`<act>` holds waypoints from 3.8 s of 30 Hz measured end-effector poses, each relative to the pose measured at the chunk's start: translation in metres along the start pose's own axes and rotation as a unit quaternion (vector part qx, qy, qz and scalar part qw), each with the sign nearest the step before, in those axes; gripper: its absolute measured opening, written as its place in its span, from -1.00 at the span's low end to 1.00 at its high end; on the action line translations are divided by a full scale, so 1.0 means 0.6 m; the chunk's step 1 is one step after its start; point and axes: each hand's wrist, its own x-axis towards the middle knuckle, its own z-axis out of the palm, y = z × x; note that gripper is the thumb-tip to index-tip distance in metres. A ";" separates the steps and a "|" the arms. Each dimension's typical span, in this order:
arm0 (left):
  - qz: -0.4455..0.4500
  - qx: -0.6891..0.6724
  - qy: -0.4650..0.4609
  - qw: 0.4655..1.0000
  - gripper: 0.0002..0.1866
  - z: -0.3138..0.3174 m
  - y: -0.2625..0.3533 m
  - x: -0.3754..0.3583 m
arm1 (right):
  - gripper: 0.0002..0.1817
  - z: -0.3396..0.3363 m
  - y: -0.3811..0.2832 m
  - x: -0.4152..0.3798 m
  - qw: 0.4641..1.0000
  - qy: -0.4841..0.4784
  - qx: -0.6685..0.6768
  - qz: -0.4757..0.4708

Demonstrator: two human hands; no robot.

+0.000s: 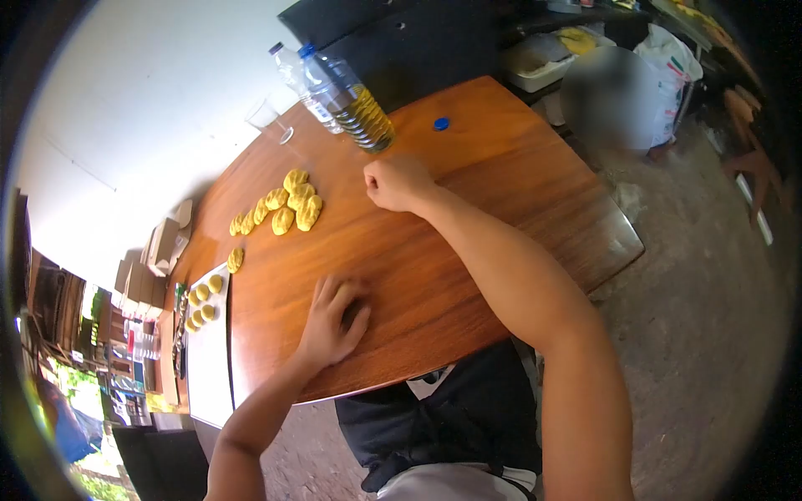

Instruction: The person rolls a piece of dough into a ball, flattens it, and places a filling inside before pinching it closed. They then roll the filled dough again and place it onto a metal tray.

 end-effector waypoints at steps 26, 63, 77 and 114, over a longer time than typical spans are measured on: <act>-0.024 0.022 0.055 0.998 -0.79 0.010 -0.040 0.046 | -0.93 0.016 0.012 0.006 1.000 0.005 -0.004 -0.018; -0.116 0.071 0.110 0.985 -0.87 -0.005 -0.141 0.058 | -0.93 0.020 0.004 0.010 1.000 0.023 -0.001 -0.011; -0.135 0.061 0.127 0.981 -0.89 -0.013 -0.128 0.025 | -0.93 0.020 -0.008 0.011 1.000 0.015 -0.019 0.017; -0.053 0.061 0.097 0.992 -0.81 -0.039 -0.008 -0.093 | -0.93 -0.004 0.001 0.003 0.999 -0.035 0.034 -0.017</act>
